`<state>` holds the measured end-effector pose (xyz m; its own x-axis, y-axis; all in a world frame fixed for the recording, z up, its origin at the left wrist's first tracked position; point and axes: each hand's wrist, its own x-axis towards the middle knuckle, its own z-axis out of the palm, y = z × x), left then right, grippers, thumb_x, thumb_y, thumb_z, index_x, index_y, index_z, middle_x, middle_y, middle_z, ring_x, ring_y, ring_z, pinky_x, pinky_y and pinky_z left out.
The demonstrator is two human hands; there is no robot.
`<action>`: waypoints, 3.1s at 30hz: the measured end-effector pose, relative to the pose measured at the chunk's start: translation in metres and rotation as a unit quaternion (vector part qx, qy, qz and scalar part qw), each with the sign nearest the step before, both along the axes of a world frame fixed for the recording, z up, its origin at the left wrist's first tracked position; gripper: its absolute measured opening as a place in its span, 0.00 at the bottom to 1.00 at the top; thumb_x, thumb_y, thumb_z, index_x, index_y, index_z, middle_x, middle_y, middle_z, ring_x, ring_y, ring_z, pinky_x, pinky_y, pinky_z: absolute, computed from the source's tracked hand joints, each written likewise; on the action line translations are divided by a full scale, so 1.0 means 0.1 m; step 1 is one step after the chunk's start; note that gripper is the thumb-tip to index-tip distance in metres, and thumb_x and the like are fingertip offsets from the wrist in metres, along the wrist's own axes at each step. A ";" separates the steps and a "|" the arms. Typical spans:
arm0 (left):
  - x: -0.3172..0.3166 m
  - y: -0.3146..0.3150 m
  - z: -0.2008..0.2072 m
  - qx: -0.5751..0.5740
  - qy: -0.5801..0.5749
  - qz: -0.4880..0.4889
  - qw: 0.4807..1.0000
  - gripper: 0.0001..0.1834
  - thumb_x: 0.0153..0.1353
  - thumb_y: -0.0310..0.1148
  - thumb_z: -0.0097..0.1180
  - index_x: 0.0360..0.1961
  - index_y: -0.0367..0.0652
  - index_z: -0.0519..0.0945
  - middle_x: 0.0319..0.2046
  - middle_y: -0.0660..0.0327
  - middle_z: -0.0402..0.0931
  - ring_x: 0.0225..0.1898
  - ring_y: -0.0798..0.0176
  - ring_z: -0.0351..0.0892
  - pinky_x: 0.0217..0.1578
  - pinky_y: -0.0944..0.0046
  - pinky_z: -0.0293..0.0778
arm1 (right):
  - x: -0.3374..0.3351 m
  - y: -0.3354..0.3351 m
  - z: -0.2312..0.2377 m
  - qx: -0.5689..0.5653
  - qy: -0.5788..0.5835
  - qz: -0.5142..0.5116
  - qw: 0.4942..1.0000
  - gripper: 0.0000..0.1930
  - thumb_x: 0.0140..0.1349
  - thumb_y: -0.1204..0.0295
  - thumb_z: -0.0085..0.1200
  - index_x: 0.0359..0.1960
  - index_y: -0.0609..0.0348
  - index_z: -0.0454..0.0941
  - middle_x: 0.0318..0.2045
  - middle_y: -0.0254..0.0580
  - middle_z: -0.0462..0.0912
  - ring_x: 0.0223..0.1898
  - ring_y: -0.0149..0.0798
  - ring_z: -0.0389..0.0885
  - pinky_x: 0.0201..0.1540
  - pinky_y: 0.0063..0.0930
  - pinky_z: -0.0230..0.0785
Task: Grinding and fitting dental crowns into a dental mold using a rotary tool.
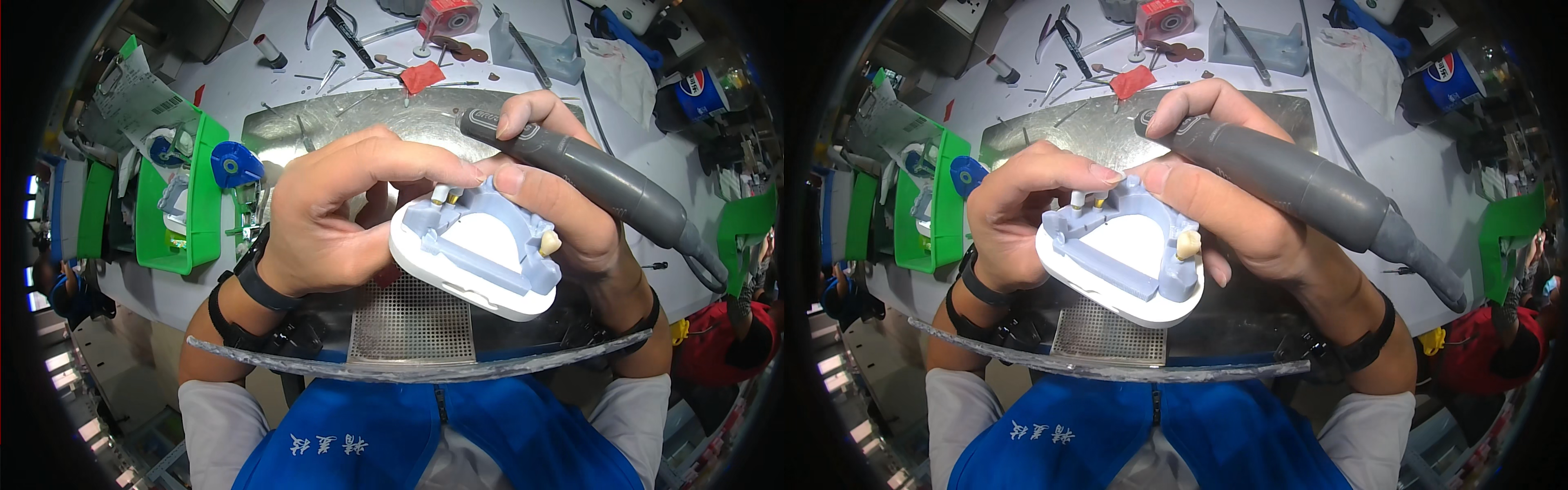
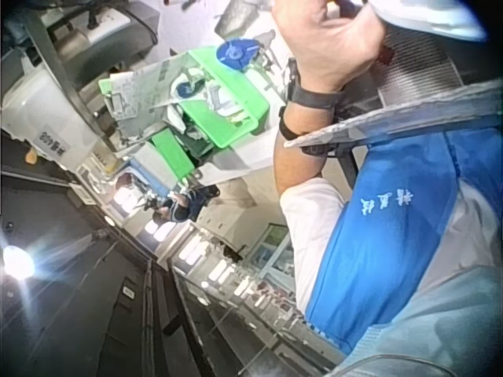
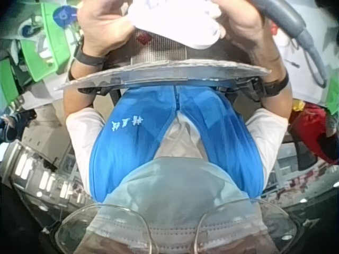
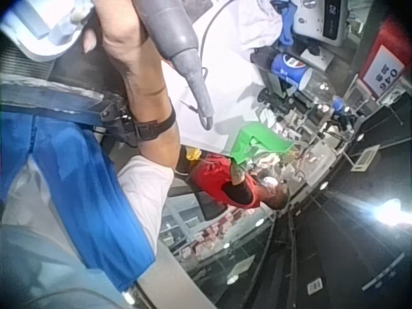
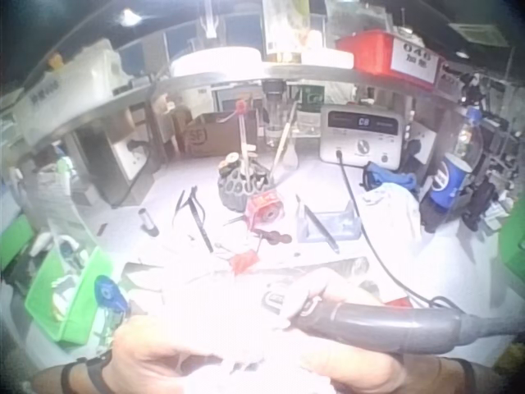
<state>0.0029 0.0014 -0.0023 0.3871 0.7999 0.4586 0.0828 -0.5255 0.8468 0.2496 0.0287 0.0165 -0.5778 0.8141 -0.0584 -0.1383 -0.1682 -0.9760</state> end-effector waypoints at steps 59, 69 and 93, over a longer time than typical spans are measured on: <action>-0.01 -0.01 -0.01 -0.418 -0.318 -0.086 0.846 0.17 0.74 0.28 0.55 0.61 0.34 0.73 0.43 0.47 0.84 0.40 0.59 0.87 0.41 0.63 0.84 | 0.06 -0.04 0.02 0.326 0.000 -0.140 0.935 0.26 0.71 0.59 0.53 0.58 0.72 0.74 0.45 0.56 0.83 0.40 0.43 0.85 0.52 0.36 0.74; 0.01 0.02 -0.06 -0.434 -0.311 -0.114 0.838 0.17 0.74 0.29 0.55 0.60 0.32 0.73 0.45 0.40 0.85 0.42 0.55 0.89 0.44 0.61 0.86 | 0.11 -0.06 0.04 0.395 -0.006 -0.069 0.916 0.12 0.62 0.69 0.56 0.44 0.60 0.72 0.31 0.39 0.72 0.35 0.33 0.66 0.41 0.31 0.60; 0.10 -0.04 0.02 -0.456 -0.264 -0.092 0.845 0.19 0.74 0.29 0.55 0.62 0.29 0.74 0.48 0.43 0.84 0.49 0.54 0.88 0.48 0.60 0.87 | 0.02 -0.10 -0.01 0.359 0.006 -0.077 0.930 0.09 0.66 0.76 0.52 0.46 0.60 0.72 0.37 0.46 0.78 0.52 0.51 0.84 0.62 0.55 0.74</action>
